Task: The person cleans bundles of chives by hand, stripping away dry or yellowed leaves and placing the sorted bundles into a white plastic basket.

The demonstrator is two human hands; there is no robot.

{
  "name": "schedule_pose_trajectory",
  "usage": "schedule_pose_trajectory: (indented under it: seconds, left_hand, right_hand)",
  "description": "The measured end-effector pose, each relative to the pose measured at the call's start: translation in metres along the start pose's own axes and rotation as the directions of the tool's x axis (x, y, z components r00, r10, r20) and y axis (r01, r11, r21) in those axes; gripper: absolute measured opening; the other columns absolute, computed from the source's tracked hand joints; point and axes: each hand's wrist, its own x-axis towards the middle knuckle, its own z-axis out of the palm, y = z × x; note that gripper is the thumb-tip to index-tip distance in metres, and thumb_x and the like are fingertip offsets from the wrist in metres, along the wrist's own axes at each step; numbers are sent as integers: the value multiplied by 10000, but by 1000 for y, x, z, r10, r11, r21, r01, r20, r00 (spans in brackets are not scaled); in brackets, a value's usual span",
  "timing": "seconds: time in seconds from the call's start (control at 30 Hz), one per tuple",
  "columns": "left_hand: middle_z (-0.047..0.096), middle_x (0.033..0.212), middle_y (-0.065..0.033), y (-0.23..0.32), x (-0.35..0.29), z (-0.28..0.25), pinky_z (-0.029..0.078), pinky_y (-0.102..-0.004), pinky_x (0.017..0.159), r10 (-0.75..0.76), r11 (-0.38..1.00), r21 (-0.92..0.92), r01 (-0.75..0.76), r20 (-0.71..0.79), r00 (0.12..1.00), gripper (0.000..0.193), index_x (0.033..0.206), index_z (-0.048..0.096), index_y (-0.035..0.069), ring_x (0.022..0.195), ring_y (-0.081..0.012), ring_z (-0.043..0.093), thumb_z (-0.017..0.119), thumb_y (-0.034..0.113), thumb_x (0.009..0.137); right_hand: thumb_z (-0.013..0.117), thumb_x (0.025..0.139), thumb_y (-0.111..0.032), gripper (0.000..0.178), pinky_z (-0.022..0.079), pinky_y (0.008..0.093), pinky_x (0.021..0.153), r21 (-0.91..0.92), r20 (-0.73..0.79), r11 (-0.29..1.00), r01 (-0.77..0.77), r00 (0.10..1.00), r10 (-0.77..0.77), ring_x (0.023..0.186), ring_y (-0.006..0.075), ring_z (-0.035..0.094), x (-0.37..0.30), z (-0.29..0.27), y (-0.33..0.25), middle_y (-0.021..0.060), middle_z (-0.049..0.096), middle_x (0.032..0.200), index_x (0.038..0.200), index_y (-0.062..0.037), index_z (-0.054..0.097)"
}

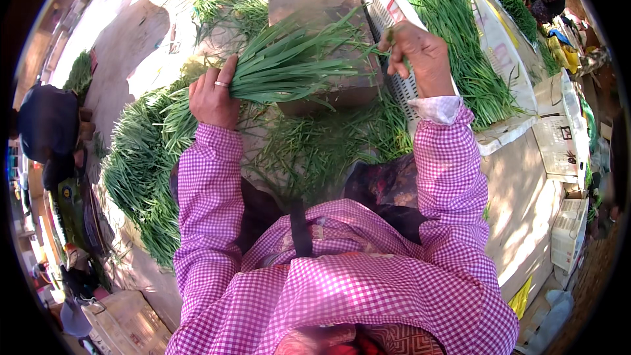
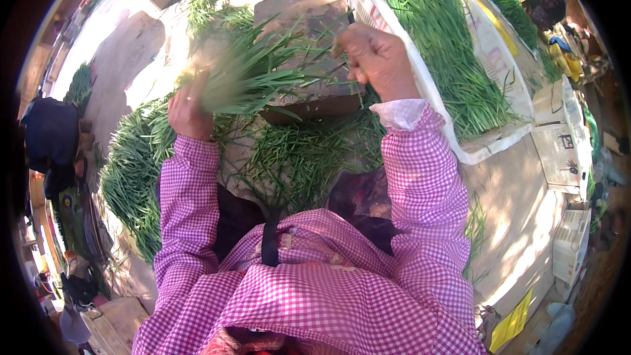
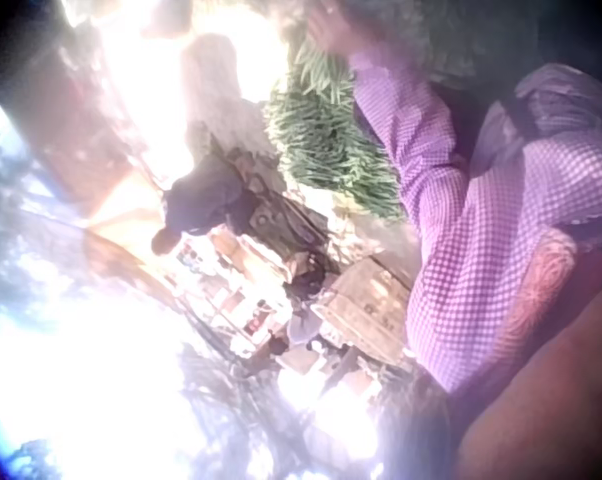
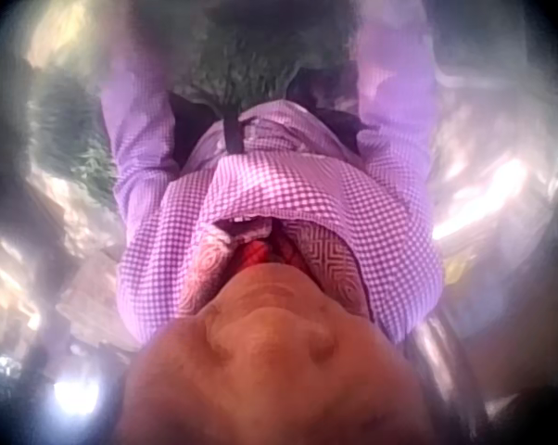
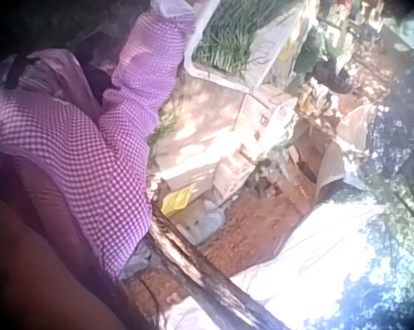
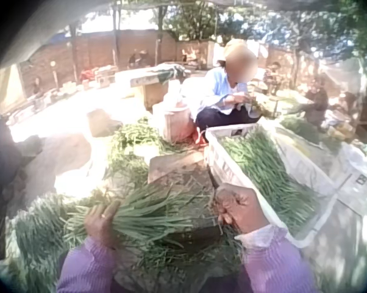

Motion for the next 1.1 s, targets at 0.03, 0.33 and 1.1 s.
schedule_pose_trajectory:
  seconds: [0.03, 0.33, 1.1]
  left_hand:
    - [528, 736, 1, 1, 1, 0, 411, -326, 645, -5, 1000, 4, 5, 13, 1000, 480, 1140, 602, 259, 712, -186, 563, 674, 178, 672]
    - [511, 727, 0, 9, -2, 2, 418, -337, 644, 103, 994, 16, -104, 58, 993, 485, 1139, 593, 257, 708, -185, 560, 632, 111, 678]
    - [452, 686, -12, 33, -8, 8, 395, -335, 587, 301, 951, -107, -291, 104, 948, 556, 1178, 557, 250, 615, -195, 499, 595, 66, 656]
  right_hand:
    - [622, 866, -319, 307, 420, 230, 485, -124, 40, 991, 42, 999, -37, 479, 76, 459, -3, 5, 0, -1, 552, 631, 827, -14, 628]
    - [641, 851, -167, 134, 410, 192, 487, -95, -199, 995, -29, 980, 10, 532, 45, 516, -4, 22, -8, -27, 569, 640, 846, -34, 628]
    - [663, 770, -268, 221, 449, 396, 648, -791, 265, 519, 323, 947, -184, 672, 290, 621, -12, 59, 40, 80, 639, 696, 907, -108, 597]
